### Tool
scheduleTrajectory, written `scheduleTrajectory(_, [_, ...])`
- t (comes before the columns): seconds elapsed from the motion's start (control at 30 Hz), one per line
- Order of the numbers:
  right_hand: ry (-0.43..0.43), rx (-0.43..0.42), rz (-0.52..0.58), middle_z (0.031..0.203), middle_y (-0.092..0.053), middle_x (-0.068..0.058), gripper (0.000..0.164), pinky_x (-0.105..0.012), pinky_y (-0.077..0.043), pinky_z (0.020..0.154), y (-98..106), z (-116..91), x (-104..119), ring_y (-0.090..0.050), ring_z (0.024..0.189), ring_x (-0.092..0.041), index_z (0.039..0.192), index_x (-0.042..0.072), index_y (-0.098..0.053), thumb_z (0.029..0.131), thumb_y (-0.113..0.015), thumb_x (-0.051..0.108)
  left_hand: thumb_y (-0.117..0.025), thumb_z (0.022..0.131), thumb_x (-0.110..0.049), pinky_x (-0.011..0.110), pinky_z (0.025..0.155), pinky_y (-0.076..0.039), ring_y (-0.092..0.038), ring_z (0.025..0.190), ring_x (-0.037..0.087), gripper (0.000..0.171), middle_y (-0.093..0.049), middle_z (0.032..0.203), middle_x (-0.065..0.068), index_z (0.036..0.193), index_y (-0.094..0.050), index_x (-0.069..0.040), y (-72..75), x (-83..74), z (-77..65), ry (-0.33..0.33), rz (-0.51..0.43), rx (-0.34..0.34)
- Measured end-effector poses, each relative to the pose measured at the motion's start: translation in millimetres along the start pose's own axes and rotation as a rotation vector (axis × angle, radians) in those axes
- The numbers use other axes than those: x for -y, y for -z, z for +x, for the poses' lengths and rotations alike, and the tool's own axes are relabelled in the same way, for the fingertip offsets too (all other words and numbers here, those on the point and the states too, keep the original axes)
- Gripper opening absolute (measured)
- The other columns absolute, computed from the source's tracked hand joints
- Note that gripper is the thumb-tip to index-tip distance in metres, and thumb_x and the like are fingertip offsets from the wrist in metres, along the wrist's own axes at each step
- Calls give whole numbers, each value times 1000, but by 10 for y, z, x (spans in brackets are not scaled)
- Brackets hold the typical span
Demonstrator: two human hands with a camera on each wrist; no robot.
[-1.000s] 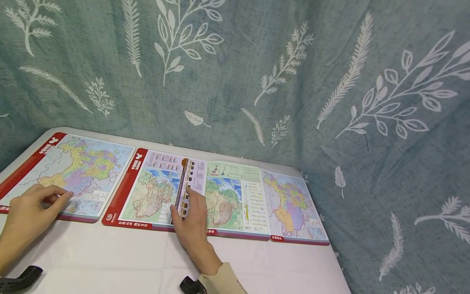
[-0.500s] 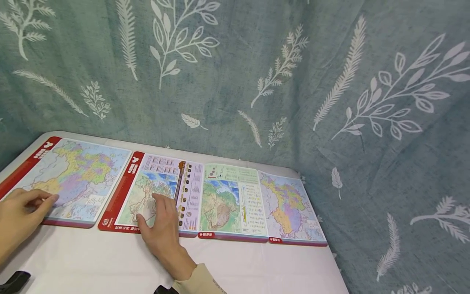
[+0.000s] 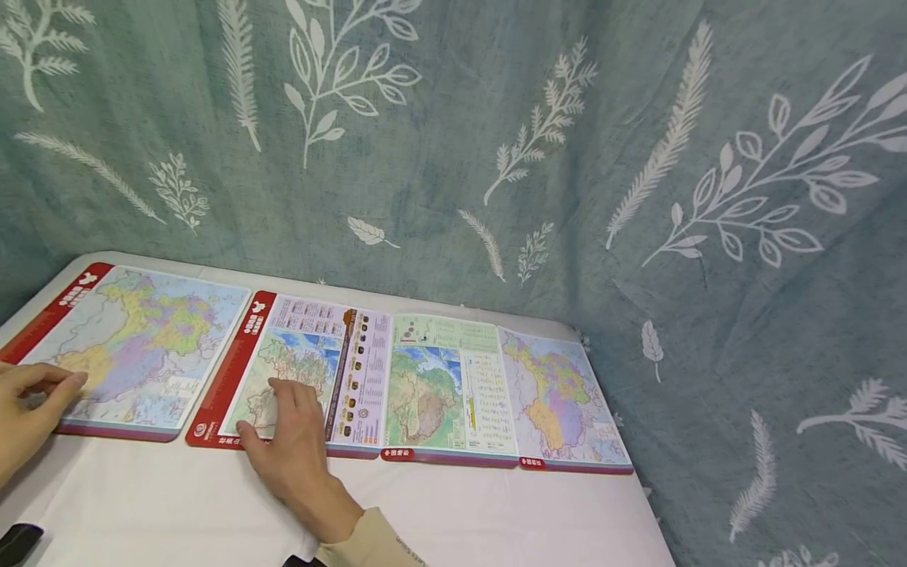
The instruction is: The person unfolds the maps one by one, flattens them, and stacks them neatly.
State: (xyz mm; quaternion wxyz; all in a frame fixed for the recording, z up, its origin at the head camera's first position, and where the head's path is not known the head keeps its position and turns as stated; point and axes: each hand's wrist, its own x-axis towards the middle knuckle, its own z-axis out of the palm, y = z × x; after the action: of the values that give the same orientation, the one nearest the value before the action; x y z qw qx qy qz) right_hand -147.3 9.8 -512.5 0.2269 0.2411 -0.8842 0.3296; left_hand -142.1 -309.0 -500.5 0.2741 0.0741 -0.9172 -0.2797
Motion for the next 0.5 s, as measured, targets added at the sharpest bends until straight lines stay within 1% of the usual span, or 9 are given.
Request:
scheduleTrajectory(0.03, [12, 2, -6, 127, -64, -6, 60, -33, -47, 106, -24, -3, 20, -59, 120, -19, 136, 5, -60, 86, -83, 30, -76, 90, -7, 46, 75, -26, -46, 94, 41, 23, -63, 92, 30, 101, -70, 12, 17, 5, 1, 22, 16, 10])
scheduleTrajectory(0.17, [45, 14, -28, 124, -65, -4, 58, -28, -47, 104, -116, -16, 108, -59, 117, -17, 131, 7, -63, 84, -86, 32, -71, 94, -10, 49, 77, -28, -44, 103, 45, 28, -61, 99, 32, 106, -67, 14, 66, 38, -2, 120, 71, 46])
scheduleTrajectory(0.23, [65, 7, -58, 122, -65, -1, 56, -25, -46, 103, -152, -6, 157, -59, 116, -14, 128, 8, -64, 83, -87, 33, -69, 95, -10, 54, 82, -28, -43, 106, 46, 28, -61, 101, 33, 106, -66, 15, 73, 77, 17, 135, 56, 28])
scheduleTrajectory(0.27, [74, 4, -69, 121, -65, 0, 55, -24, -46, 103, -168, 5, 177, -59, 115, -13, 127, 9, -64, 83, -87, 33, -68, 95, -10, 54, 83, -27, -42, 105, 46, 27, -61, 102, 34, 106, -66, 15, 71, 108, 31, 132, 42, 6])
scheduleTrajectory(0.33, [87, 1, -93, 121, -65, 2, 54, -23, -46, 101, -201, 31, 219, -58, 115, -11, 125, 11, -65, 83, -87, 35, -65, 97, -8, 59, 93, -27, -42, 111, 48, 27, -60, 109, 36, 107, -65, 16, 65, 163, 61, 142, 19, -35])
scheduleTrajectory(0.4, [102, -3, -119, 121, -65, 2, 53, -23, -46, 100, -230, 64, 251, -59, 115, -11, 124, 11, -66, 83, -86, 36, -62, 98, -9, 62, 106, -26, -42, 119, 50, 28, -59, 117, 37, 111, -64, 16, 65, 221, 95, 148, 5, -69])
scheduleTrajectory(0.43, [102, -1, -128, 121, -65, 3, 52, -23, -46, 99, -242, 81, 267, -58, 115, -11, 124, 12, -66, 83, -86, 37, -61, 99, -10, 61, 112, -25, -41, 124, 50, 30, -57, 121, 37, 114, -64, 16, 66, 246, 111, 159, 7, -78])
scheduleTrajectory(0.5, [88, 8, -142, 122, -65, 3, 51, -24, -45, 98, -238, 87, 276, -58, 117, -11, 123, 12, -67, 83, -86, 38, -57, 101, -10, 63, 119, -22, -39, 131, 51, 32, -53, 127, 37, 119, -61, 16, 33, 263, 134, 192, 18, -59])
